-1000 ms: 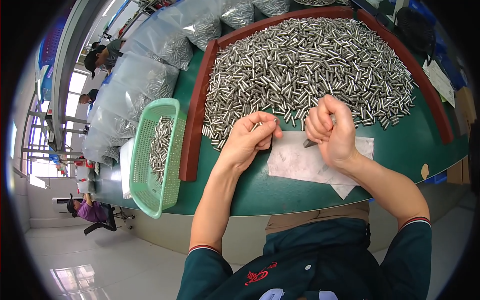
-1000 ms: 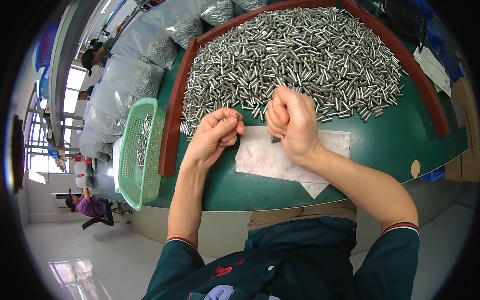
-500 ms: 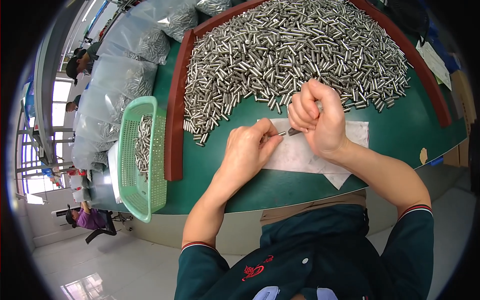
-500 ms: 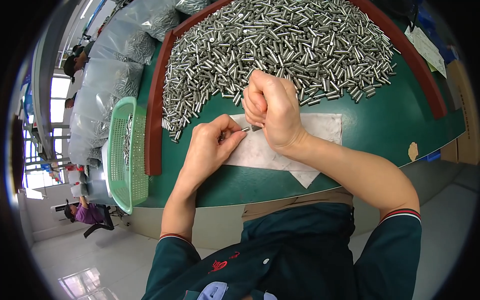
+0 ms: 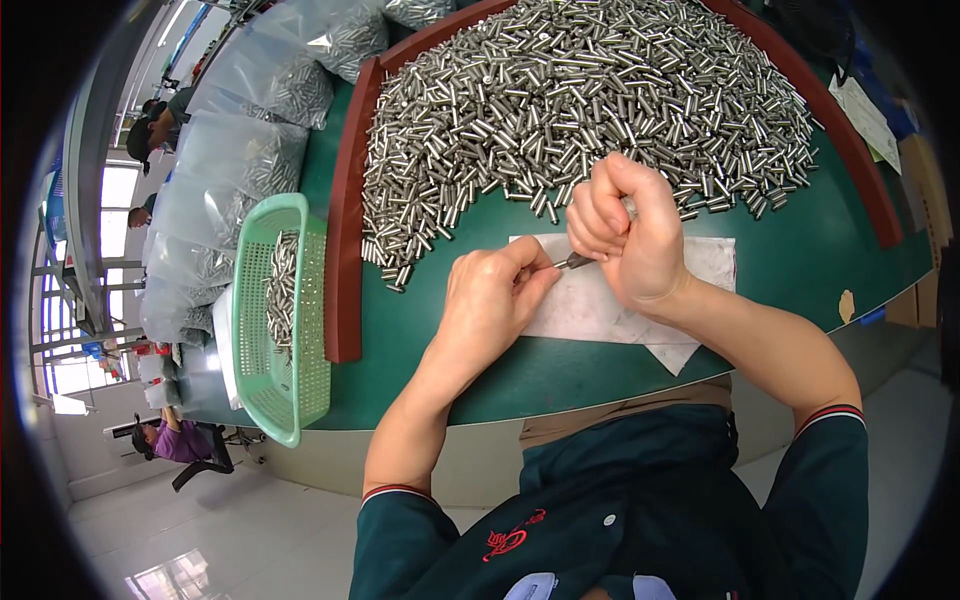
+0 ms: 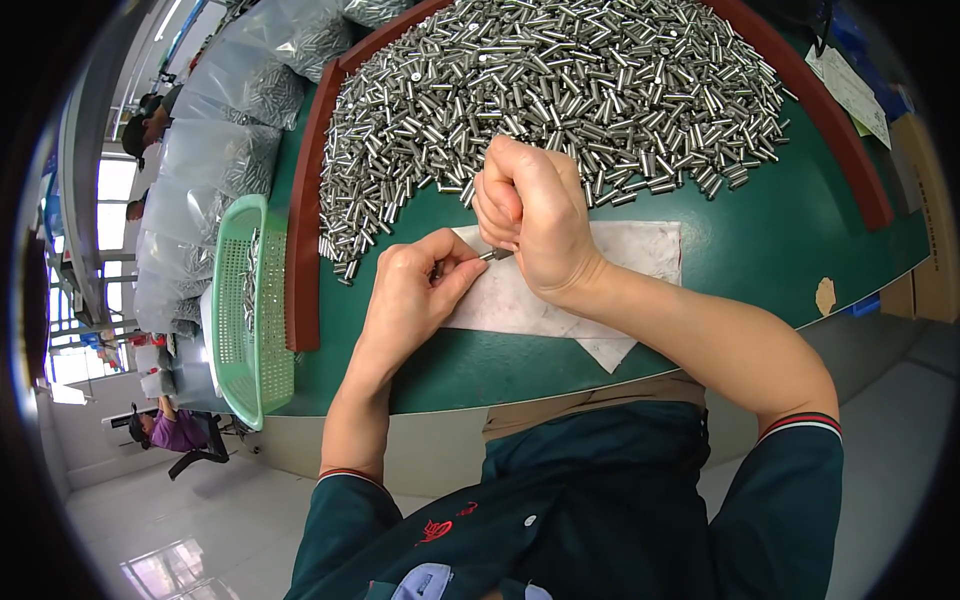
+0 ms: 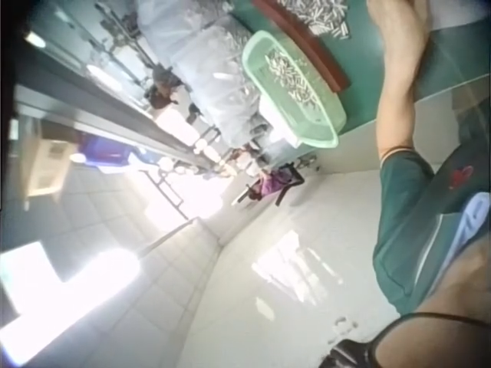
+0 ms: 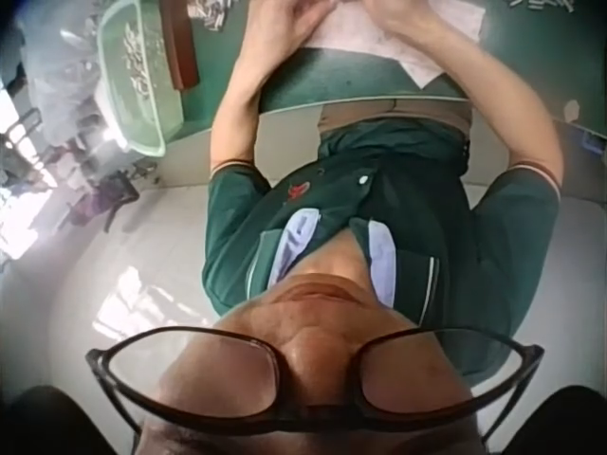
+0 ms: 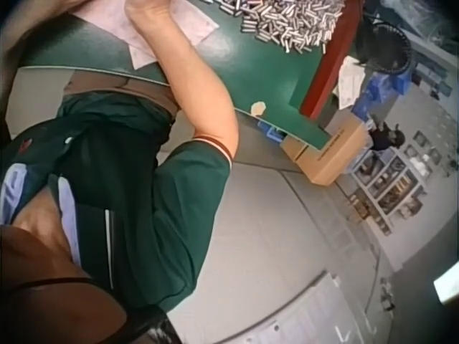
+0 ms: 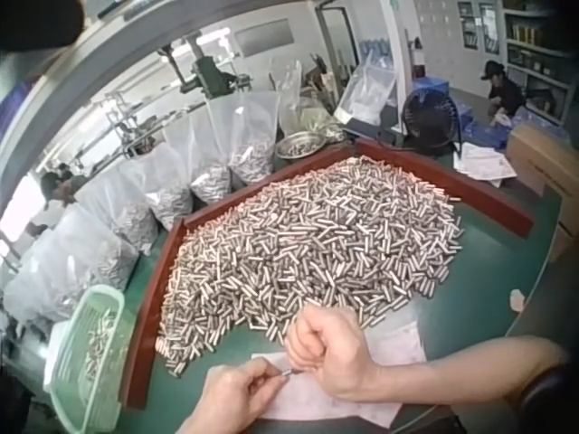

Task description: Inspecting and cleaning small metal cylinders using a handheld tool at a workbench.

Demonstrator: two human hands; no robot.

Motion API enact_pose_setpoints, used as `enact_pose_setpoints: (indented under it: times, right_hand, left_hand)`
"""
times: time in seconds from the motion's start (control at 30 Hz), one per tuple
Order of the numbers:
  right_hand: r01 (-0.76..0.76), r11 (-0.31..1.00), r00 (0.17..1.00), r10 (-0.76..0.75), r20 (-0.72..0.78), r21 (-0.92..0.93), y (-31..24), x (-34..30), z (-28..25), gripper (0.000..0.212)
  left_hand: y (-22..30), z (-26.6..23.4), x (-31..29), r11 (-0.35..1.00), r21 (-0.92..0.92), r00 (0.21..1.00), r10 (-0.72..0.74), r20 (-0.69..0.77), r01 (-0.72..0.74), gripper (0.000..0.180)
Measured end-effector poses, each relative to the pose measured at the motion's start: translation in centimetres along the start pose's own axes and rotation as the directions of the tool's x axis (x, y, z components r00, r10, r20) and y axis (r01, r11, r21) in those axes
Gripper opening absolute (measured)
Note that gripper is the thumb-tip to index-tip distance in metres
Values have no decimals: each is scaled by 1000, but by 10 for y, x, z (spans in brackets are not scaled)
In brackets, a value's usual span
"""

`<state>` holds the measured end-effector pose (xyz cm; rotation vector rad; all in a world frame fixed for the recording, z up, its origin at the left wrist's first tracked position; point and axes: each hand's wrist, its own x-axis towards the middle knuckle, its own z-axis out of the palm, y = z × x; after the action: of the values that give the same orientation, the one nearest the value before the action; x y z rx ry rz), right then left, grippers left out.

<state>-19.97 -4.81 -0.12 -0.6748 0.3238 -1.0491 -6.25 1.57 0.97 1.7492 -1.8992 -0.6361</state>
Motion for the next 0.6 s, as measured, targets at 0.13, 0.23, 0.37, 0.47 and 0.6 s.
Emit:
enact_pose_setpoints:
  times: [0.13,0.23,0.37,0.47,0.6]
  right_hand:
    - [-24,999,1000,25,5,-46,0,-1,2,39]
    - [-9,996,1000,10,18,-83,1,-2,3,40]
    - [37,983,999,-35,16,-182,4,-4,9,39]
    - [88,969,996,-80,44,-229,4,-6,11,39]
    - [73,980,997,-69,28,-187,9,-4,8,37]
  left_hand:
    - [0,1,-1,1000,-17,1000,-4,-16,4,9]
    - [2,0,1,1000,-12,1000,-4,-18,3,11]
    - [2,1,4,1000,-27,1000,-1,-7,1,12]
    - [3,2,6,999,-44,1000,21,-14,-22,11]
    - [3,-1,6,1000,-16,1000,3,-2,-4,11]
